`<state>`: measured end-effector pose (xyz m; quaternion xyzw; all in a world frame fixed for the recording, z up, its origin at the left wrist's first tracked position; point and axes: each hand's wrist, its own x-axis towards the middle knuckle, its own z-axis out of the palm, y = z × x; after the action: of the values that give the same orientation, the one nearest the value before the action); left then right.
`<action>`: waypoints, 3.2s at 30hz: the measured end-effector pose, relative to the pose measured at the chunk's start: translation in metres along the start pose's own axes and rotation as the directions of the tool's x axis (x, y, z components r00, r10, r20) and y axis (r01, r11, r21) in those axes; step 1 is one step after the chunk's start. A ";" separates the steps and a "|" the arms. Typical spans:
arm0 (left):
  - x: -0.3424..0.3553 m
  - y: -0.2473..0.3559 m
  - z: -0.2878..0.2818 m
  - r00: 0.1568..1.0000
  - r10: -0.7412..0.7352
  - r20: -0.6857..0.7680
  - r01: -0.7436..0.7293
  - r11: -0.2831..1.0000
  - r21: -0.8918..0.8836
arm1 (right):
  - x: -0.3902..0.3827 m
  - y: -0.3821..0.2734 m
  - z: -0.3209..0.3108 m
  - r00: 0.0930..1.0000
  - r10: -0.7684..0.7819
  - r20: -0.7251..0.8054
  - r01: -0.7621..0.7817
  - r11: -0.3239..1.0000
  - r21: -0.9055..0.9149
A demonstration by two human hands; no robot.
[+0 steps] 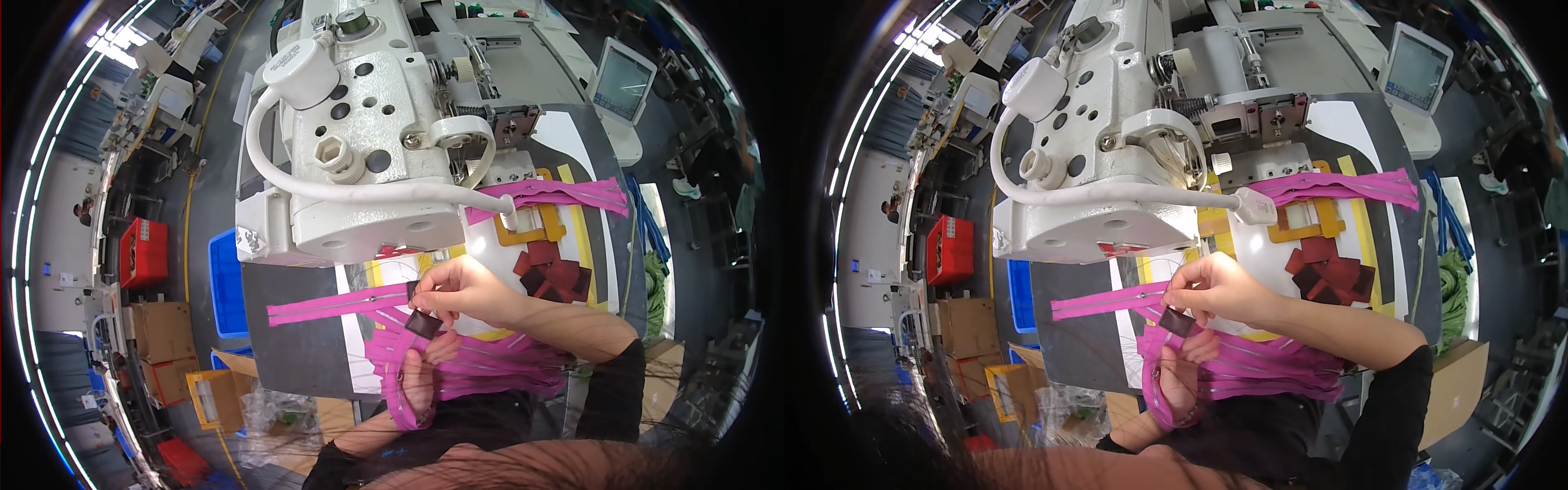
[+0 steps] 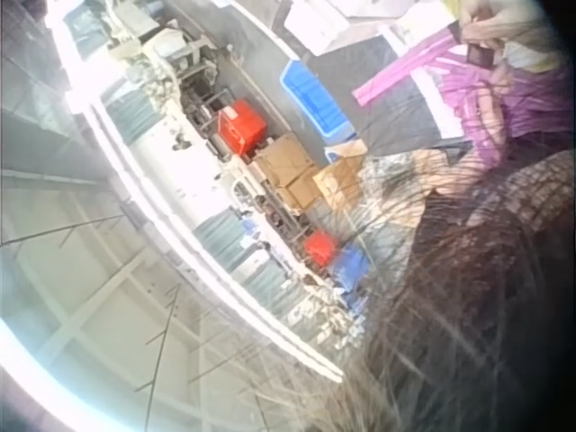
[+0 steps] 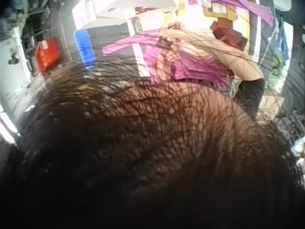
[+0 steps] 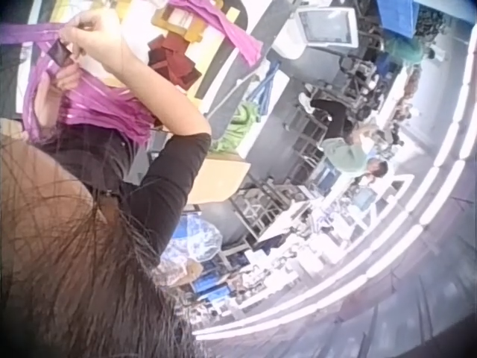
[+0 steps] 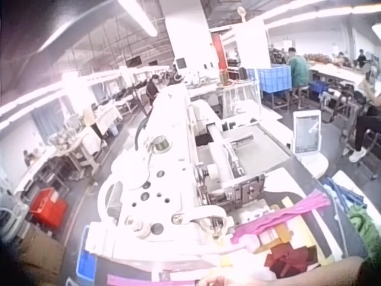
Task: Sewing zippers onto fabric pieces using an industrial sewing machine.
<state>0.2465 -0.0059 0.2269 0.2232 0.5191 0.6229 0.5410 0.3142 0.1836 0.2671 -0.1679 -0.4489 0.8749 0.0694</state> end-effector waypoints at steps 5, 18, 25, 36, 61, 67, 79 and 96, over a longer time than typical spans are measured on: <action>0.000 -0.007 -0.001 1.000 0.002 -0.013 -0.002 1.000 -0.013 | 0.004 -0.002 0.001 1.000 -0.001 0.014 0.001 0.999 -0.034; 0.006 -0.005 0.007 0.998 0.041 0.037 -0.043 0.998 0.048 | 0.009 0.008 -0.006 0.997 -0.075 0.015 0.076 0.993 -0.088; 0.010 0.000 0.013 0.998 0.039 0.053 -0.042 0.997 0.057 | 0.008 0.003 -0.005 0.999 -0.049 0.001 0.049 0.994 -0.103; 0.012 -0.006 0.014 0.999 0.041 0.017 -0.042 0.998 0.043 | 0.007 0.001 -0.005 1.000 -0.025 -0.001 0.025 0.993 -0.118; 0.045 0.090 -0.209 0.477 0.589 -0.652 -0.323 0.808 0.493 | -0.136 -0.044 -0.076 0.766 -0.448 -0.461 -0.272 0.424 -0.864; 0.051 0.082 -0.113 0.640 0.760 -0.114 -0.317 0.396 0.862 | -0.149 -0.019 -0.079 0.793 -0.431 -0.430 -0.358 0.241 -0.902; 0.052 0.053 0.008 0.708 0.363 0.606 -0.680 0.117 0.724 | -0.147 0.014 -0.064 0.856 -0.358 -0.373 -0.294 0.258 -0.921; 0.055 0.051 0.025 0.738 0.373 0.563 -0.646 0.147 0.749 | -0.145 0.004 -0.064 0.835 -0.436 -0.337 -0.228 0.284 -0.931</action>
<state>0.2271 0.0601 0.2659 0.7214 0.5927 0.3334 0.1310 0.4731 0.1911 0.2631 -0.3806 -0.8493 0.3389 0.1381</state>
